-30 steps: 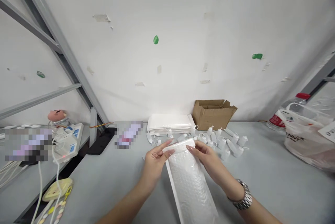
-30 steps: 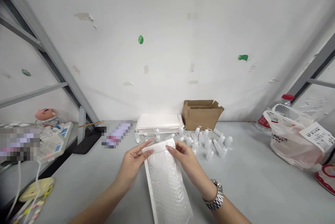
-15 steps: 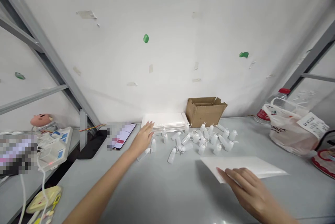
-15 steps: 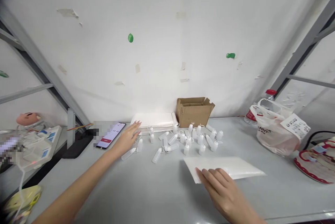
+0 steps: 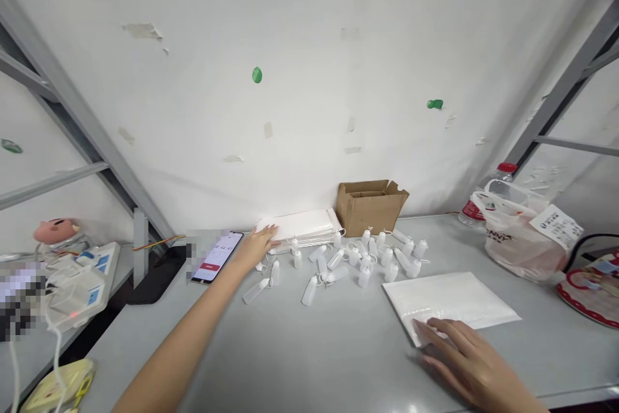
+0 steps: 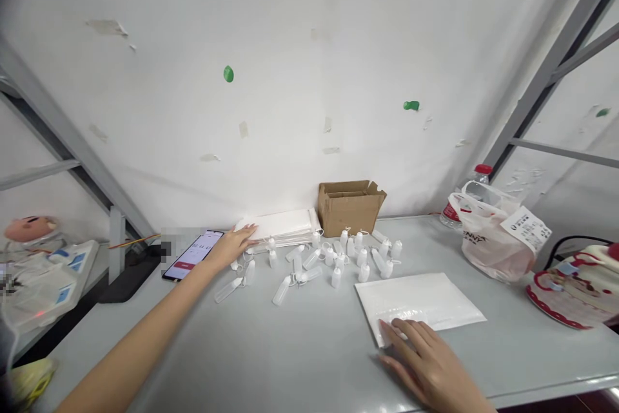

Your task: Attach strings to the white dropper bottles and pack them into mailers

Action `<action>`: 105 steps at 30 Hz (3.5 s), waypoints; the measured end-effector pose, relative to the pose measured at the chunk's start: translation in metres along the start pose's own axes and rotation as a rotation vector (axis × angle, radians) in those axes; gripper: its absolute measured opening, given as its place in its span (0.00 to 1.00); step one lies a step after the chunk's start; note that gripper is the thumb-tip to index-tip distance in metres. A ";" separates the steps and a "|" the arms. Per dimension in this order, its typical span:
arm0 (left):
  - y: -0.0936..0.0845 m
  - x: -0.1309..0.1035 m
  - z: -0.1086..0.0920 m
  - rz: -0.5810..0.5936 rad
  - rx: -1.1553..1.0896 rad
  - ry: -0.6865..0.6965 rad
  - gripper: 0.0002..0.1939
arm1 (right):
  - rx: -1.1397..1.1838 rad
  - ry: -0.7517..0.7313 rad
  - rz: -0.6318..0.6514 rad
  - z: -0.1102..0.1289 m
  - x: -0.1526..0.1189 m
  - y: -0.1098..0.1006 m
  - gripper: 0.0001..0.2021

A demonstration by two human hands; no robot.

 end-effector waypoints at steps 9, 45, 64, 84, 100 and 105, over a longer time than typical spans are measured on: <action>-0.020 -0.008 0.010 -0.053 -0.097 -0.058 0.19 | 0.122 0.057 -0.284 0.015 0.055 -0.031 0.17; 0.032 -0.117 -0.118 0.194 -0.153 0.012 0.37 | 0.635 0.870 -0.149 -0.013 0.077 0.044 0.25; 0.032 -0.110 -0.118 0.609 -1.811 -0.359 0.28 | 1.031 0.839 -0.376 -0.016 0.101 0.017 0.09; 0.002 -0.131 -0.039 -0.537 -2.167 -0.661 0.11 | 0.761 0.032 -0.378 0.136 0.134 -0.014 0.22; 0.034 -0.206 -0.047 -0.544 -2.045 -0.817 0.24 | 0.921 0.317 0.203 0.078 0.148 0.063 0.10; 0.042 -0.212 -0.041 -0.602 -2.139 -0.801 0.25 | 0.243 0.161 0.092 0.041 0.149 0.073 0.11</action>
Point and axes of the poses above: each hand's wrist, its own x-axis towards the middle knuckle, its own y-axis out of the palm, z = x × y, the point moved 10 cm from there along x, towards the middle knuckle, and after that the axes turned 1 degree about y, right-handed, at the moved point
